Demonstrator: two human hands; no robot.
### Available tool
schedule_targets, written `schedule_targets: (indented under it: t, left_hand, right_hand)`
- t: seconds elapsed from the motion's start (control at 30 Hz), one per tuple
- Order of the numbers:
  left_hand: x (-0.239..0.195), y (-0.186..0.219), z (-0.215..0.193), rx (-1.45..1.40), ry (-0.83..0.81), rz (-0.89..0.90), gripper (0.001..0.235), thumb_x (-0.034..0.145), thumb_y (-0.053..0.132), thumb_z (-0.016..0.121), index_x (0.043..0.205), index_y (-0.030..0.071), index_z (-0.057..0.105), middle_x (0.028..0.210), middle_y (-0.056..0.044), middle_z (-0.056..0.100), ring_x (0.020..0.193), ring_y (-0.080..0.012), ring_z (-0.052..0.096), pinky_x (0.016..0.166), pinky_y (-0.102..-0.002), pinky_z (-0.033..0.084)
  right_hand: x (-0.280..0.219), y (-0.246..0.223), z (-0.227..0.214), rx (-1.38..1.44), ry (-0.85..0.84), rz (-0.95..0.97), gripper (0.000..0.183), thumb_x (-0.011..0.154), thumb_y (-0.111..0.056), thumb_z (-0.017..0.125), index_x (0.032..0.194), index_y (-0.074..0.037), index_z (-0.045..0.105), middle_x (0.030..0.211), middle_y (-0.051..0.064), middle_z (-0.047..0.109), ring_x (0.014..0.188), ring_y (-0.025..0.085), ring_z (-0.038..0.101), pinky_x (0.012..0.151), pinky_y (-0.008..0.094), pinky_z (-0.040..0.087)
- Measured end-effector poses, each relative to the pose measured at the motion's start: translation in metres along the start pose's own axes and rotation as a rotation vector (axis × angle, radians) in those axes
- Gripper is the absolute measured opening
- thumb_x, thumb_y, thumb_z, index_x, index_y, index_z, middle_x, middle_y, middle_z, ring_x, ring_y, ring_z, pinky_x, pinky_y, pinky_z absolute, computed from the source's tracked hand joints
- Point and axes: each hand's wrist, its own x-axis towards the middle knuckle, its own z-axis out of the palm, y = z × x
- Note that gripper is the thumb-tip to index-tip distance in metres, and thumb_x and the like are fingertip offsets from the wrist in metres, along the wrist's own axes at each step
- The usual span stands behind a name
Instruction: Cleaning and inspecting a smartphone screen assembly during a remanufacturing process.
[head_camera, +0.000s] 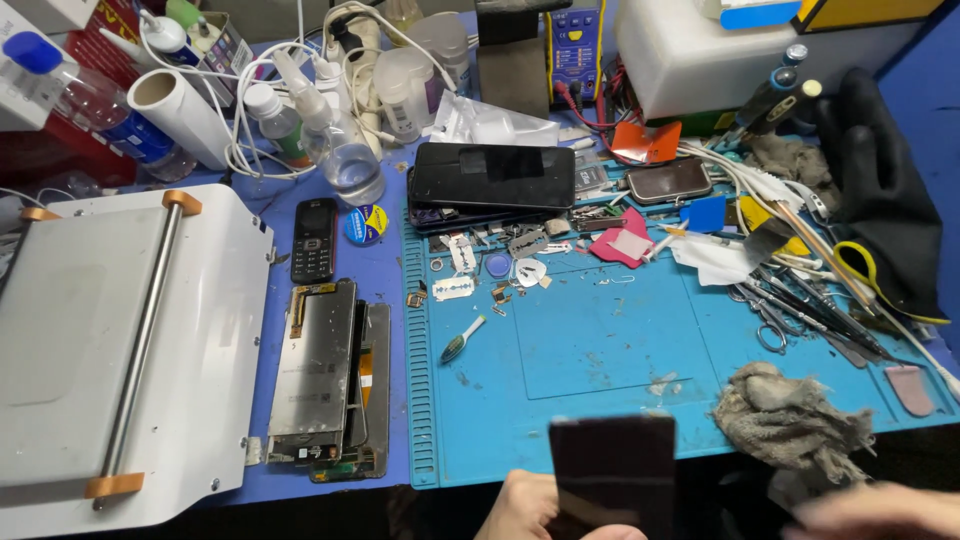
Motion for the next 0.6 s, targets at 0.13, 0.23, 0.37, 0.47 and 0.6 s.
schedule_targets:
  t: [0.13,0.23,0.37,0.47,0.6]
  left_hand:
    - [-0.003,0.005,-0.001,0.191,-0.108,0.306,0.028,0.105,0.02,0.073,0.083,0.006,0.063,0.072,0.0,0.043,0.067,-0.0106,0.042,0.06,-0.03,0.032]
    - [-0.007,0.023,0.001,0.168,-0.065,0.225,0.021,0.102,0.022,0.075,0.087,0.008,0.071,0.074,-0.001,0.055,0.069,-0.0094,0.049,0.062,-0.03,0.037]
    - [-0.004,0.026,0.003,0.123,0.061,0.227,0.015,0.096,0.021,0.073,0.101,0.007,0.072,0.083,0.001,0.06,0.077,-0.0075,0.052,0.065,-0.029,0.043]
    - [-0.005,0.036,0.013,0.071,0.301,-0.02,0.017,0.085,0.008,0.081,0.072,0.008,0.07,0.064,0.003,0.053,0.058,-0.0065,0.044,0.051,-0.028,0.032]
    - [0.0,0.025,0.01,0.064,0.278,0.103,0.009,0.084,0.014,0.083,0.091,0.008,0.084,0.078,0.0,0.075,0.059,-0.0064,0.057,0.05,-0.025,0.04]
  right_hand:
    - [0.03,-0.133,0.109,0.032,-0.038,-0.122,0.074,0.069,-0.025,0.093,0.14,-0.026,0.072,0.132,-0.008,0.092,0.115,0.006,0.091,0.102,0.028,0.069]
    - [0.05,-0.157,0.134,-0.001,0.019,-0.392,0.042,0.076,-0.032,0.086,0.115,-0.017,0.082,0.097,-0.002,0.095,0.085,0.007,0.087,0.074,0.026,0.064]
    - [0.056,-0.185,0.152,-0.037,0.244,-0.525,0.008,0.078,-0.021,0.081,0.082,-0.015,0.084,0.07,-0.007,0.089,0.056,0.002,0.08,0.05,0.019,0.057]
    - [0.053,-0.179,0.156,0.127,0.415,-0.343,0.015,0.075,-0.008,0.082,0.089,-0.003,0.084,0.058,-0.001,0.076,0.053,0.004,0.064,0.043,0.019,0.048]
    - [0.053,-0.169,0.158,0.274,0.444,-0.273,0.023,0.076,0.005,0.079,0.099,0.005,0.082,0.079,0.009,0.078,0.07,0.014,0.076,0.06,0.024,0.062]
